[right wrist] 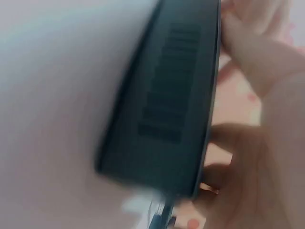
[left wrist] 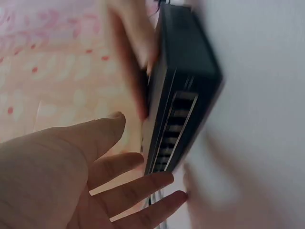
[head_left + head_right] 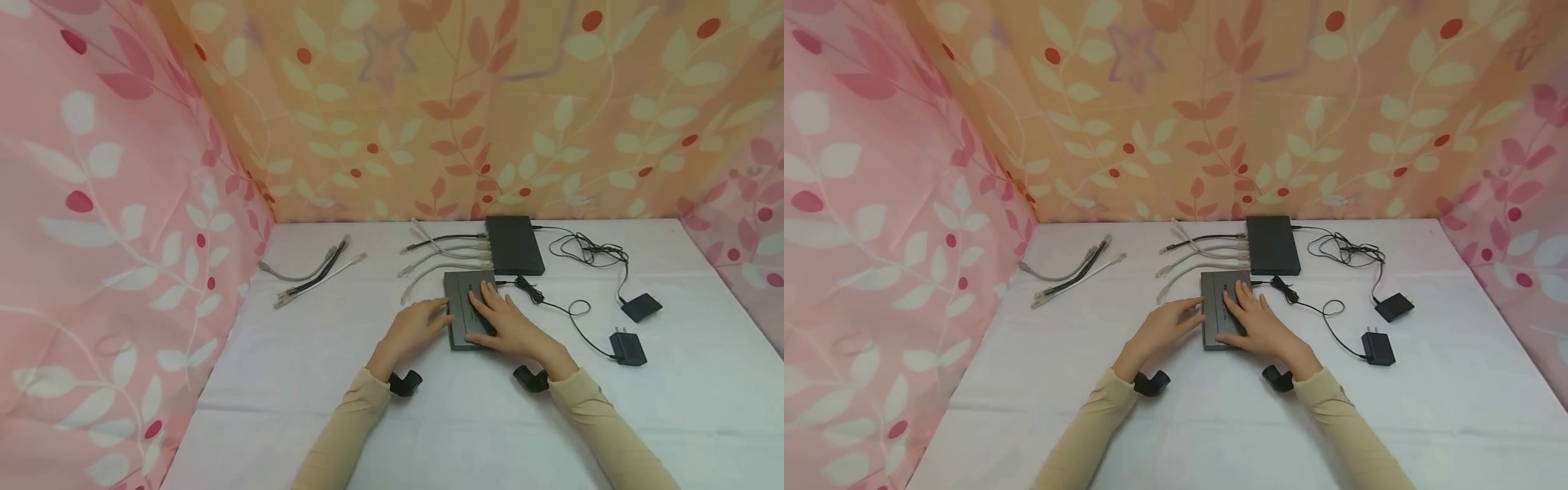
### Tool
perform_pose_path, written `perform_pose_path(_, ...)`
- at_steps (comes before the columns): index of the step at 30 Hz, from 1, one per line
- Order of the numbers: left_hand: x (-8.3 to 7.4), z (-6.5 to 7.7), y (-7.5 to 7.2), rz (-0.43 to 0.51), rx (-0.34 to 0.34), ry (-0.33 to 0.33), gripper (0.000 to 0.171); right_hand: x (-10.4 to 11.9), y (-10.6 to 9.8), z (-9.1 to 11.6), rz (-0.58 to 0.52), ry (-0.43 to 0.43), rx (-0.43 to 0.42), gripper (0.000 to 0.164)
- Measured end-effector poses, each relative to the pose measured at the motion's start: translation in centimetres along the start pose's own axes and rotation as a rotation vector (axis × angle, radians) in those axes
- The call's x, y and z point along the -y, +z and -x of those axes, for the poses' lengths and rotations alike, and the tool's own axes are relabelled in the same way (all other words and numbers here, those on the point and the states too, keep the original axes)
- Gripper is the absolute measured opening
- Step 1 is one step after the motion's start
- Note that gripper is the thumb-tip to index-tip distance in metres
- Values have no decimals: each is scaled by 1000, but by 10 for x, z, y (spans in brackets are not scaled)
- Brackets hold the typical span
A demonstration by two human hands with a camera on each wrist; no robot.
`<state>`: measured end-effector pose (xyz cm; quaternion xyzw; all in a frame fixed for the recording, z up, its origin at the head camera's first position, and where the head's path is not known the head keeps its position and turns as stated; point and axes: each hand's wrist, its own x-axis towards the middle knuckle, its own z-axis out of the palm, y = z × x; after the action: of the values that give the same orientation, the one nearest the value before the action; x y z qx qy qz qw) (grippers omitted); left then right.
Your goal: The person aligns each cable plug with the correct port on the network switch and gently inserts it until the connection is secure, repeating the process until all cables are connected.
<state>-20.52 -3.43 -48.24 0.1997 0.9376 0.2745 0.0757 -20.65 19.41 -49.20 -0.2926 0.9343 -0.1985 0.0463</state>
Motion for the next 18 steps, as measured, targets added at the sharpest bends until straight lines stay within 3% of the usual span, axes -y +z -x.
perform_pose_path(4, 12, 0, -12, 30, -54, -1, 47, 14, 9, 3, 79, 33, -38, 104)
perform_pose_path(10, 29, 1, -31, 120, -142, -58, 44, 26, 23, 0, 143, 88, -100, 104)
perform_pose_path(18, 56, 1, -54, 202, -370, -101, 33, 33, 25, -1, 196, 156, -90, 105)
